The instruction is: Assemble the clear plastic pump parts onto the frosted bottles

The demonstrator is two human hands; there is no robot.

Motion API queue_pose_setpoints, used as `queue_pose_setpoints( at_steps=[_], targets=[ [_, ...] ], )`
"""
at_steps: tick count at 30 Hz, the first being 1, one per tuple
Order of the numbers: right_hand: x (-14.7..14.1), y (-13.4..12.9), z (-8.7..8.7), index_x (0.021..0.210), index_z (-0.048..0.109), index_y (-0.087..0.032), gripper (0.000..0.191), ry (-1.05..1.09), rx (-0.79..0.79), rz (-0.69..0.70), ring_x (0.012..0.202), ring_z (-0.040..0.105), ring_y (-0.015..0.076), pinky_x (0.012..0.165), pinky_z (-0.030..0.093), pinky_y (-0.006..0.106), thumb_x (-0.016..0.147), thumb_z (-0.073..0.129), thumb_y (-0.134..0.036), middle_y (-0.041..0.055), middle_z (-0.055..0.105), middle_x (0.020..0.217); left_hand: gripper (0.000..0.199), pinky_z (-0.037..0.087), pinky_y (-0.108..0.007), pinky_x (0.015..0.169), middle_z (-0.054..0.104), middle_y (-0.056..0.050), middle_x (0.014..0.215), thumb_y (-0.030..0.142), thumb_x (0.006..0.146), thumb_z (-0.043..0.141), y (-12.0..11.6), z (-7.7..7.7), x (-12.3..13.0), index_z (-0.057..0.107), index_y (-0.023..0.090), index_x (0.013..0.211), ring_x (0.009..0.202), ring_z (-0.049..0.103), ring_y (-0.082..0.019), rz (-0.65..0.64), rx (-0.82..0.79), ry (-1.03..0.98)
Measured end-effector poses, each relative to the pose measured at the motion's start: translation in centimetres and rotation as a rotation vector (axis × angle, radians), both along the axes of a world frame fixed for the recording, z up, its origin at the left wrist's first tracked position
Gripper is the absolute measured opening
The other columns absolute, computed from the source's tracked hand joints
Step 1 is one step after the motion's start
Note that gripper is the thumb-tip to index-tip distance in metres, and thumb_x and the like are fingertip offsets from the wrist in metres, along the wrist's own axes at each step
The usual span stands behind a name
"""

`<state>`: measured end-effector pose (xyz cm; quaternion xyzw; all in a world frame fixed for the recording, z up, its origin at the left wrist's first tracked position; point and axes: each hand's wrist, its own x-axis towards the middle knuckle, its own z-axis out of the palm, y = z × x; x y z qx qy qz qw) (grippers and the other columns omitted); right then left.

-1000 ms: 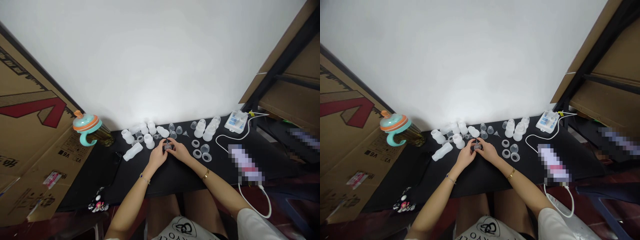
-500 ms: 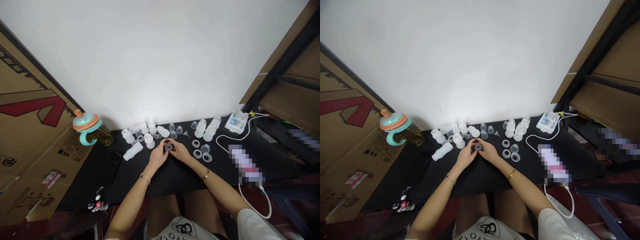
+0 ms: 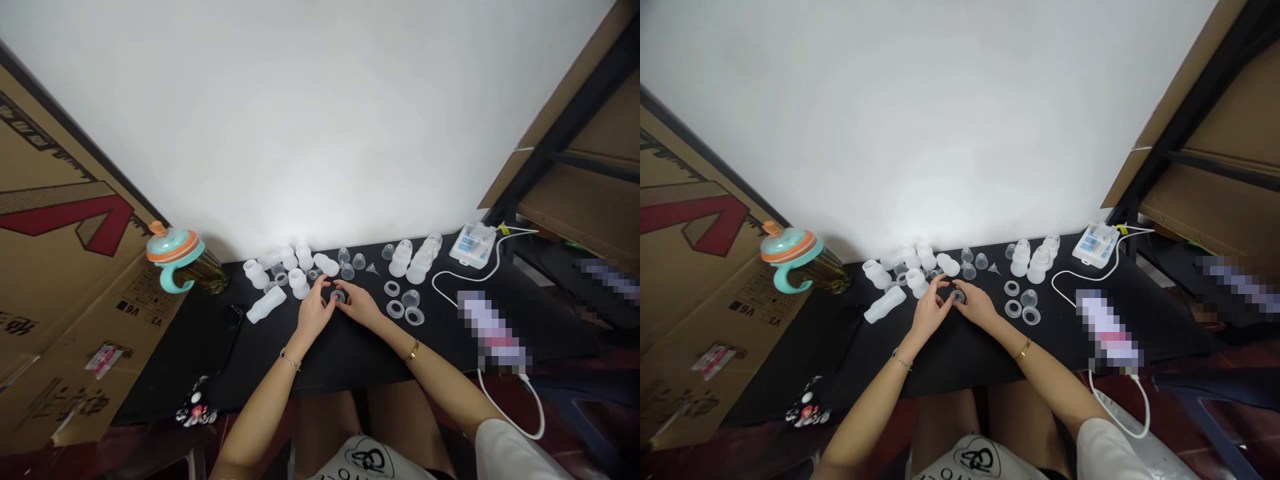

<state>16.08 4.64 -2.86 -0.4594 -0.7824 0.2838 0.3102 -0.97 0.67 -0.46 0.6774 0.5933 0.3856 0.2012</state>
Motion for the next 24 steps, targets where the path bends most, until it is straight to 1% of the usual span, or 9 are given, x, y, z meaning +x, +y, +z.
queue_pose_setpoints(
  at_steps=[2, 4, 6, 9, 11, 14, 16, 20, 24],
  targets=[
    [-0.1, -0.1, 0.1, 0.142, 0.059, -0.025, 0.059, 0.016, 0.011, -0.005, 0.075, 0.067, 0.0145, 0.079, 0.056, 0.031, 0.084, 0.069, -0.018, 0.0075, 0.071, 0.128, 0.055, 0.052, -0.029, 0.07, 0.069, -0.005, 0.125, 0.028, 0.091, 0.061, 0.0, 0.2, 0.0, 0.044, 0.027, 0.143, 0.06, 0.061, -0.009, 0.002, 0.015, -0.021],
    [-0.1, -0.2, 0.4, 0.14, 0.06, -0.025, 0.057, 0.03, 0.022, -0.015, 0.071, 0.066, 0.0133, 0.078, 0.056, 0.031, 0.084, 0.068, -0.018, 0.0083, 0.069, 0.131, 0.045, 0.052, -0.028, 0.069, 0.07, -0.003, 0.119, 0.03, 0.092, 0.061, -0.1, 0.3, 0.0, 0.049, 0.026, 0.135, 0.059, 0.06, -0.009, 0.008, 0.029, -0.041],
    [-0.1, -0.4, 0.8, 0.136, 0.062, -0.025, 0.053, 0.05, 0.034, -0.022, 0.065, 0.063, 0.0113, 0.074, 0.056, 0.03, 0.084, 0.067, -0.018, 0.0086, 0.067, 0.132, 0.034, 0.051, -0.027, 0.068, 0.071, -0.002, 0.111, 0.032, 0.092, 0.06, -0.1, 0.3, 0.1, 0.053, 0.024, 0.124, 0.058, 0.059, -0.008, 0.018, 0.046, -0.062],
    [-0.1, -0.7, 1.4, 0.13, 0.065, -0.023, 0.045, 0.076, 0.051, -0.018, 0.061, 0.06, 0.0097, 0.068, 0.053, 0.027, 0.084, 0.066, -0.019, 0.0077, 0.068, 0.128, 0.019, 0.047, -0.025, 0.062, 0.068, 0.001, 0.097, 0.034, 0.092, 0.06, -0.2, 0.5, 0.1, 0.054, 0.023, 0.106, 0.056, 0.057, -0.008, 0.035, 0.077, -0.086],
    [-0.1, -0.9, 1.8, 0.125, 0.066, -0.022, 0.039, 0.089, 0.066, -0.013, 0.061, 0.059, 0.0096, 0.066, 0.052, 0.027, 0.085, 0.067, -0.021, 0.007, 0.069, 0.123, 0.014, 0.043, -0.023, 0.059, 0.064, 0.004, 0.084, 0.035, 0.092, 0.059, -0.3, 0.5, 0.1, 0.053, 0.022, 0.095, 0.054, 0.055, -0.008, 0.037, 0.091, -0.083],
    [-0.2, -1.1, 2.1, 0.116, 0.066, -0.021, 0.029, 0.102, 0.102, -0.015, 0.062, 0.059, 0.0101, 0.065, 0.049, 0.026, 0.087, 0.066, -0.023, 0.0055, 0.069, 0.116, 0.016, 0.038, -0.023, 0.057, 0.052, 0.007, 0.067, 0.033, 0.093, 0.057, -0.3, 0.4, 0.1, 0.05, 0.022, 0.083, 0.052, 0.052, -0.009, 0.014, 0.109, -0.054],
    [-0.2, -1.2, 2.2, 0.108, 0.067, -0.021, 0.021, 0.107, 0.125, -0.018, 0.062, 0.058, 0.0104, 0.065, 0.048, 0.026, 0.087, 0.064, -0.023, 0.004, 0.068, 0.109, 0.017, 0.037, -0.023, 0.057, 0.049, 0.007, 0.064, 0.031, 0.093, 0.057, -0.3, 0.3, 0.2, 0.05, 0.022, 0.08, 0.053, 0.051, -0.009, -0.013, 0.114, -0.038],
    [-0.2, -1.2, 2.3, 0.095, 0.066, -0.021, 0.009, 0.101, 0.13, 0.004, 0.063, 0.057, 0.0098, 0.063, 0.045, 0.023, 0.086, 0.064, -0.02, 0.0011, 0.067, 0.098, 0.014, 0.036, -0.022, 0.057, 0.05, 0.007, 0.066, 0.026, 0.09, 0.056, -0.3, 0.2, 0.1, 0.049, 0.021, 0.079, 0.054, 0.049, -0.009, -0.054, 0.094, -0.035],
    [-0.2, -1.2, 2.2, 0.091, 0.066, -0.021, 0.007, 0.063, 0.125, 0.044, 0.064, 0.056, 0.0093, 0.064, 0.043, 0.021, 0.086, 0.066, -0.017, -0.0007, 0.065, 0.092, 0.011, 0.035, -0.021, 0.057, 0.05, 0.007, 0.067, 0.022, 0.086, 0.055, -0.4, 0.1, 0.0, 0.049, 0.021, 0.078, 0.056, 0.048, -0.008, -0.097, 0.072, -0.052]
  ],
)
